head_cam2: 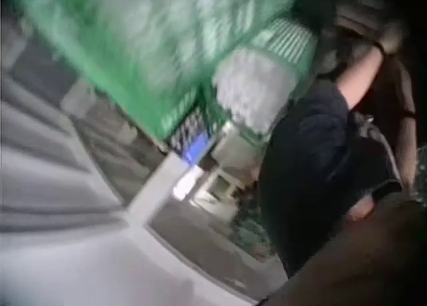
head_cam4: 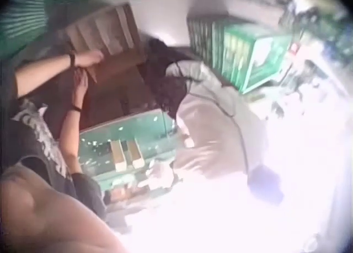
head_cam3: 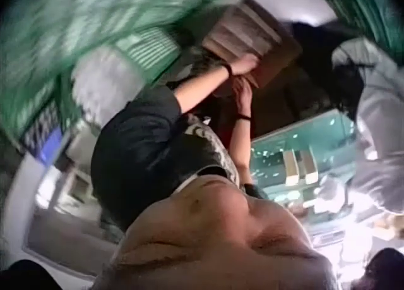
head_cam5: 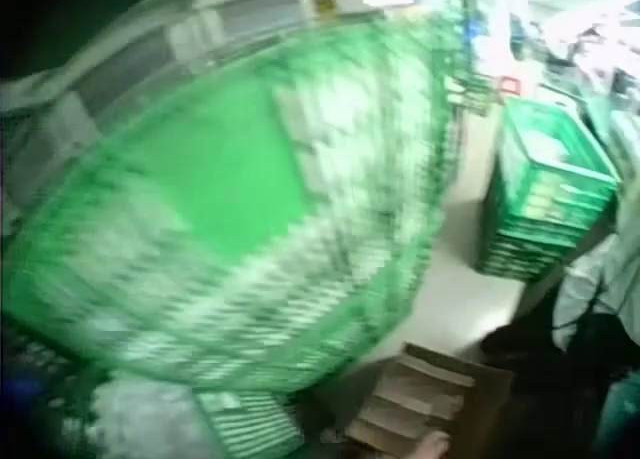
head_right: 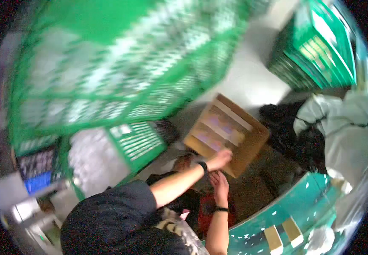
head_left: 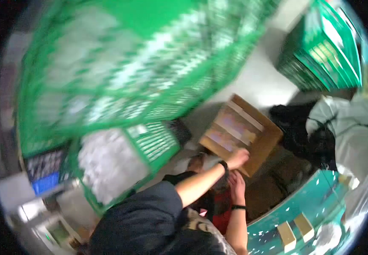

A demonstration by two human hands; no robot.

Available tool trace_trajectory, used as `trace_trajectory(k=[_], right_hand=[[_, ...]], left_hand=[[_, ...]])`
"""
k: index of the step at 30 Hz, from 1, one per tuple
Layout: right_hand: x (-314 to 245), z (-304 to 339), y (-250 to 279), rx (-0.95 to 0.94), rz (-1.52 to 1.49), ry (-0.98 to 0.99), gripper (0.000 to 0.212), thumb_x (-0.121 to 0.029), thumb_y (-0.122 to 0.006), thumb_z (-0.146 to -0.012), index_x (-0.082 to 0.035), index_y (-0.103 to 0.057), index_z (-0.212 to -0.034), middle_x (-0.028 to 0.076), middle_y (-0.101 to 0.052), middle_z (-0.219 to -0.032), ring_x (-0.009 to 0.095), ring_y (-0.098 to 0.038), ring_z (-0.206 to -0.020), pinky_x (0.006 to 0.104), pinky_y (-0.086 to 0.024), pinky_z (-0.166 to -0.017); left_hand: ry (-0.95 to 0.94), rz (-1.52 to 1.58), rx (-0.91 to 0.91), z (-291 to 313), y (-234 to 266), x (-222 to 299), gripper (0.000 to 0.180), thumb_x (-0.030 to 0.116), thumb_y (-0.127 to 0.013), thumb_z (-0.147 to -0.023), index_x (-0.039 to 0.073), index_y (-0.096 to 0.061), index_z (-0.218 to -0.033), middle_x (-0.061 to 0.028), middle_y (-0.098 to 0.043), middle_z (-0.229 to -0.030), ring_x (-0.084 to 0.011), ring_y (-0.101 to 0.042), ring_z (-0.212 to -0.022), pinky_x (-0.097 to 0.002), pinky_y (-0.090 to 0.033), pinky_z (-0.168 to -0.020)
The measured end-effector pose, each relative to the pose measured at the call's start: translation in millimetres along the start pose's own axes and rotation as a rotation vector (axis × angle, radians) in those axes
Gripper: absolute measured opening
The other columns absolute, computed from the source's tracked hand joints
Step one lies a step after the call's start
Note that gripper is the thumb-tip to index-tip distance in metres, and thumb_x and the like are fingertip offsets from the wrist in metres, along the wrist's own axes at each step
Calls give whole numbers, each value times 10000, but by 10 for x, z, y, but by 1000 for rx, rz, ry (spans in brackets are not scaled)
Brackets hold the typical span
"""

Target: The person removes boxes from a larger carton, places them on a table, and inserts them into paper sleeves. They then wrap the sleeved boxes in foam sheets and place them back into the carton.

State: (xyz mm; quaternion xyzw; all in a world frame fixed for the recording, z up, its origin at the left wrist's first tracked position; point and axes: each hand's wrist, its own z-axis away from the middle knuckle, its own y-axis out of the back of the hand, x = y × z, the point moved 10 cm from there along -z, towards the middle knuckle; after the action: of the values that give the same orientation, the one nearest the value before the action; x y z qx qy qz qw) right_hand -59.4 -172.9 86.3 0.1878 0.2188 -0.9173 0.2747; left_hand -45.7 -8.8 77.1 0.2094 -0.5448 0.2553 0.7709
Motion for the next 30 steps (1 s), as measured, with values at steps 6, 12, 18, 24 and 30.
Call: trace_trajectory(k=[6, 12, 18, 24, 30], right_hand=[[880, 1102, 227, -159, 260, -146, 269, -277, -512, -1012, -37, -626, -1049, 35, -645, -912, 170, -618, -857, 310, -501, -711], [1347, 1422, 652, -359, 437, -328, 257, -278, -475, -1026, -78, -625, -966, 26, -669, -859, 145, -601, -678, 297, -505, -598], [754, 1389, 247, -226, 845, -225, 298, -289, -460, -1025, -42, -621, -1073, 99, -705, -932, 198, -650, -718, 324, -519, -586], [1059, 1489, -1036, -560, 1146, -285, 323, -266, -446, -1040, -18, -627, -1141, 130, -708, -1024, 227, -691, -857, 330, -547, -727], [2401, 2449, -2799, -755, 1393, -254, 320, -273, -474, -1048, -10, -624, -1153, 141, -704, -1071, 222, -691, -945, 332, -545, -819]], left_hand=[[91, -310, -244, 1962, -28, 1070, 288, 266, -591, -910, 79, -643, -1123, -148, -708, -961, -324, -675, -914, -422, -514, -791], [117, -183, 20, 4066, 1243, 1239, 361, 326, -579, -979, 62, -596, -1225, -117, -714, -1033, -245, -676, -947, -377, -512, -822], [388, -8, 542, 6274, 2298, 312, 437, 372, -584, -991, 25, -576, -1257, -110, -684, -1126, -213, -635, -1021, -356, -486, -903], [835, 67, 727, 8062, 1738, -1370, 411, 361, -459, -1027, 30, -588, -1234, -162, -623, -1219, -330, -582, -1094, -443, -450, -940], [829, 29, 721, 9181, 941, -2681, 423, 379, -475, -979, 38, -621, -1182, -161, -640, -1201, -381, -587, -1103, -490, -456, -956]])
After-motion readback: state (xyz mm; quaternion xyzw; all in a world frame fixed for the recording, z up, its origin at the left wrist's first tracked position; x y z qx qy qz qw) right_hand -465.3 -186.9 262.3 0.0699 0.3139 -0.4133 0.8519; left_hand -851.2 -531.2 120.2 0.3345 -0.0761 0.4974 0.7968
